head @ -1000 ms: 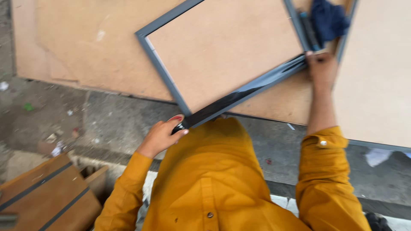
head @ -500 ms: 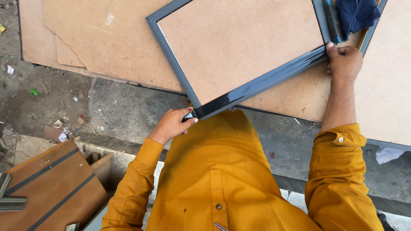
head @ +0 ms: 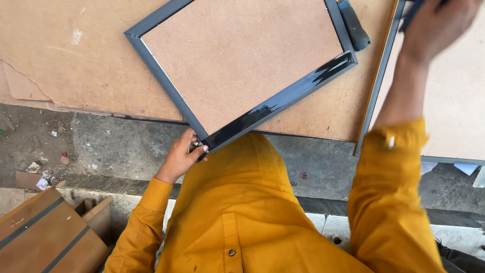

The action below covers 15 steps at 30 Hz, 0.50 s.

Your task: The person applies black tape along the edges of rectangular frames laid on a cardboard surface. They use a cloth to smooth the tape and a utility knife to trim excess tape at the corners, repeating the process across multiple frames.

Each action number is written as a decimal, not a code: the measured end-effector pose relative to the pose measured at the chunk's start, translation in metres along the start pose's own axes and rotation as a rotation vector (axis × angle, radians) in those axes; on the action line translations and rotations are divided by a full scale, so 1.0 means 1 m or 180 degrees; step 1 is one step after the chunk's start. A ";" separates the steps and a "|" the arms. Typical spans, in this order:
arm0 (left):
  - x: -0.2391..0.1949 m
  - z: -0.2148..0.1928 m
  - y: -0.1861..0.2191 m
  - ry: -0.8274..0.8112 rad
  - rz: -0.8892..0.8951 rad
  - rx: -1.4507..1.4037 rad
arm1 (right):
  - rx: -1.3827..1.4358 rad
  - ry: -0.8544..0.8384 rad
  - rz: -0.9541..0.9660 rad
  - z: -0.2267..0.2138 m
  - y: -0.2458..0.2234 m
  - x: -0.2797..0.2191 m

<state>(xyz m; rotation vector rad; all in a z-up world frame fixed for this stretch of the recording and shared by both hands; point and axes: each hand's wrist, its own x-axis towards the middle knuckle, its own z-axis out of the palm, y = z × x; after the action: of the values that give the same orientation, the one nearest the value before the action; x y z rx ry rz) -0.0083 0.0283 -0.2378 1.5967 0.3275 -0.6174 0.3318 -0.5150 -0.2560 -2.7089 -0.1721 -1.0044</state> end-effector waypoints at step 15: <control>0.004 0.008 -0.002 -0.0153 -0.0109 0.0231 | 0.0172 -0.1234 0.0891 -0.030 -0.123 -0.099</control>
<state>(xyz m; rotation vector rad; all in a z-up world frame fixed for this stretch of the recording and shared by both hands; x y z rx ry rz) -0.0078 0.0203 -0.2414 1.6457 0.3000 -0.6997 0.2148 -0.4072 -0.2757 -2.7480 0.1089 -0.3885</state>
